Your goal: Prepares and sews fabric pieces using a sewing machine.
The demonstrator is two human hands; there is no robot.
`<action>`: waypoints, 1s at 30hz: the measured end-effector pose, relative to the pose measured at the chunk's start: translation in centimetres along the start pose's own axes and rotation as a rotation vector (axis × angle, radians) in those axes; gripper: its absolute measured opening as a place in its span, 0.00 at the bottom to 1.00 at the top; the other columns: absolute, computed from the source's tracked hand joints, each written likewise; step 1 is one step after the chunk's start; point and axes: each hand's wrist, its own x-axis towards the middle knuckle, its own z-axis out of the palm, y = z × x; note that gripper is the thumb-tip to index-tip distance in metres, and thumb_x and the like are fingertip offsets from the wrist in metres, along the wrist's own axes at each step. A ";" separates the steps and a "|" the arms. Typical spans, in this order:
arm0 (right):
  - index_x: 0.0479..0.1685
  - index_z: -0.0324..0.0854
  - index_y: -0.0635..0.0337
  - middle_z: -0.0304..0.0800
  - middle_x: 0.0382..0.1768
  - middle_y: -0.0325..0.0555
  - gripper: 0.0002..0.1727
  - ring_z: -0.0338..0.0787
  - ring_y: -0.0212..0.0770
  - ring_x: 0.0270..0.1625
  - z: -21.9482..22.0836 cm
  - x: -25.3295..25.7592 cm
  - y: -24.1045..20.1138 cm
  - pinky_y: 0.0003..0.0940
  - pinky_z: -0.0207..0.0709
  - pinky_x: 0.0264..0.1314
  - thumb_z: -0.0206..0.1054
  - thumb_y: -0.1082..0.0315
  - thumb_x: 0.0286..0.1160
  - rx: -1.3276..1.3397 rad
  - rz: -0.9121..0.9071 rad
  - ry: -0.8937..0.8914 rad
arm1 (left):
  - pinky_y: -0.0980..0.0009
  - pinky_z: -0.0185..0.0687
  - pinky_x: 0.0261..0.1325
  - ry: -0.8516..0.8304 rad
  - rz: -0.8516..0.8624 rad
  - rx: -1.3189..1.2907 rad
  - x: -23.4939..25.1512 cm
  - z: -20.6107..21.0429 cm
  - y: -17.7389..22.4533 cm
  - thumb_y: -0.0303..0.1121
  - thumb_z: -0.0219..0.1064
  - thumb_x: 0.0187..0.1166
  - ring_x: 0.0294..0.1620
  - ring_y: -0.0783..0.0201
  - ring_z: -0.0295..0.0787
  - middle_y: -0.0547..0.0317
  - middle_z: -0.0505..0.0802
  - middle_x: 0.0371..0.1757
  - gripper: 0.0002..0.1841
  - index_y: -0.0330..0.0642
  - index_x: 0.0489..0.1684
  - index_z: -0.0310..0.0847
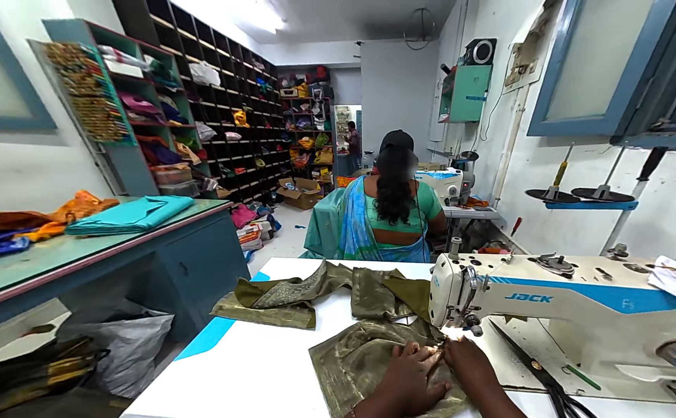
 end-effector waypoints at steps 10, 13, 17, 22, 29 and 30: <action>0.47 0.85 0.70 0.88 0.47 0.62 0.15 0.87 0.58 0.54 -2.8 -2.7 3.9 0.56 0.77 0.61 0.65 0.64 0.78 0.214 -0.222 -0.151 | 0.35 0.46 0.85 -0.050 -0.041 -0.001 0.2 -0.4 0.6 0.60 0.58 0.81 0.92 0.45 0.54 0.55 0.67 0.92 0.37 0.54 0.89 0.68; 0.47 0.83 0.68 0.87 0.37 0.50 0.11 0.86 0.42 0.39 -4.3 -4.5 5.5 0.43 0.81 0.48 0.71 0.69 0.74 0.434 -0.287 -0.362 | 0.34 0.45 0.86 -0.055 -0.043 -0.012 0.2 -1.0 0.6 0.61 0.58 0.81 0.92 0.44 0.54 0.54 0.68 0.91 0.36 0.53 0.87 0.70; 0.40 0.85 0.64 0.91 0.32 0.34 0.04 0.88 0.26 0.33 -4.3 -5.8 7.0 0.27 0.85 0.44 0.72 0.78 0.69 0.658 -0.379 -0.618 | 0.39 0.49 0.85 -0.058 -0.039 -0.021 0.4 -0.4 0.2 0.62 0.55 0.83 0.91 0.49 0.56 0.58 0.71 0.89 0.33 0.59 0.84 0.75; 0.45 0.91 0.65 0.94 0.44 0.43 0.09 0.89 0.29 0.44 -2.1 -3.6 5.2 0.29 0.83 0.54 0.64 0.77 0.81 0.742 -0.387 -0.186 | 0.39 0.51 0.82 -0.017 -0.014 0.000 0.4 -0.2 -0.2 0.61 0.58 0.82 0.89 0.49 0.58 0.60 0.73 0.87 0.28 0.68 0.79 0.80; 0.56 0.88 0.66 0.94 0.51 0.54 0.11 0.93 0.44 0.53 1.5 0.0 5.2 0.42 0.84 0.64 0.70 0.75 0.78 0.625 -0.196 0.168 | 0.41 0.54 0.79 0.024 0.057 0.003 0.3 -0.1 -0.5 0.60 0.56 0.83 0.87 0.53 0.61 0.65 0.74 0.87 0.25 0.76 0.78 0.80; 0.56 0.87 0.66 0.94 0.51 0.54 0.11 0.94 0.43 0.52 1.7 0.1 5.3 0.41 0.84 0.63 0.71 0.76 0.77 0.646 -0.193 0.165 | 0.41 0.55 0.78 0.029 0.063 -0.008 0.2 -0.1 -0.6 0.60 0.57 0.83 0.87 0.53 0.62 0.65 0.75 0.86 0.24 0.76 0.76 0.82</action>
